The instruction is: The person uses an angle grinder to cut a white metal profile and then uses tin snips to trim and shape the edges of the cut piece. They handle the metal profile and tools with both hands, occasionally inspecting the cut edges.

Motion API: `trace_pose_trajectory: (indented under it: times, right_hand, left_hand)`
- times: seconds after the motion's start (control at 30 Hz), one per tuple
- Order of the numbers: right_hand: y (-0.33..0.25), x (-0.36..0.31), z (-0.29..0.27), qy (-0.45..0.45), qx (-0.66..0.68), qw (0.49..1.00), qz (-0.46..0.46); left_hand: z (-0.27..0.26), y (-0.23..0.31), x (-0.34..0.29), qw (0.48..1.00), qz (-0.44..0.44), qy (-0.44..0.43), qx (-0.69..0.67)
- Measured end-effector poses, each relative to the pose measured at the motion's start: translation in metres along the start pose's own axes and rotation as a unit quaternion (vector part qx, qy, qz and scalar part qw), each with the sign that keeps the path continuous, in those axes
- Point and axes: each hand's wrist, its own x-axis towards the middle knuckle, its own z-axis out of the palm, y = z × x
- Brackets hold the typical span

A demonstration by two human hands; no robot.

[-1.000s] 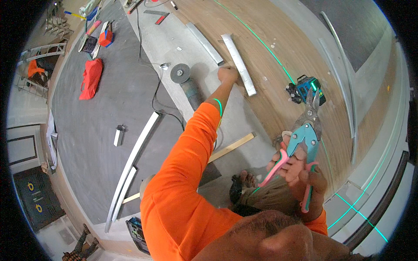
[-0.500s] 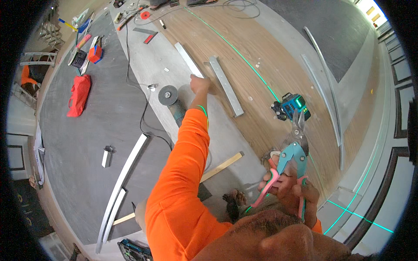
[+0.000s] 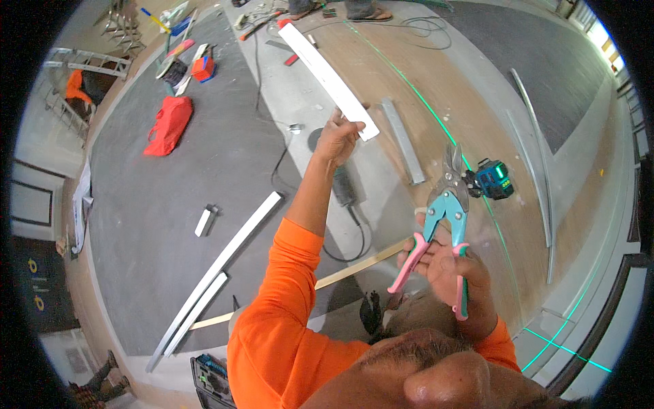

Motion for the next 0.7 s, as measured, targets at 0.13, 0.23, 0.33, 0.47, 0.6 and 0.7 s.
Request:
trace_pose_trajectory:
  times: [0.13, 0.23, 0.33, 0.47, 0.6, 0.7]
  right_hand:
    - [0.019, 0.008, 0.04, -0.089, -0.009, 0.995, 0.044]
    - [0.038, 0.013, 0.062, -0.11, -0.074, 0.99, 0.058]
    - [0.06, 0.024, 0.089, -0.112, -0.197, 0.973, 0.041]
    - [0.083, 0.051, 0.118, -0.131, -0.332, 0.933, 0.029]
    - [0.109, 0.08, 0.159, -0.192, -0.41, 0.89, 0.056]
    - [0.126, 0.087, 0.176, -0.214, -0.442, 0.867, 0.079]
  left_hand:
    - [-0.039, 0.063, -0.041, 0.994, 0.034, 0.049, -0.094]
    - [-0.046, 0.087, -0.074, 0.966, 0.129, 0.17, -0.144]
    - [-0.072, 0.122, -0.118, 0.949, 0.192, 0.233, -0.089]
    - [-0.098, 0.181, -0.152, 0.918, 0.247, 0.268, -0.159]
    - [-0.142, 0.217, -0.195, 0.896, 0.276, 0.293, -0.187]
    - [-0.143, 0.243, -0.222, 0.88, 0.283, 0.344, -0.165]
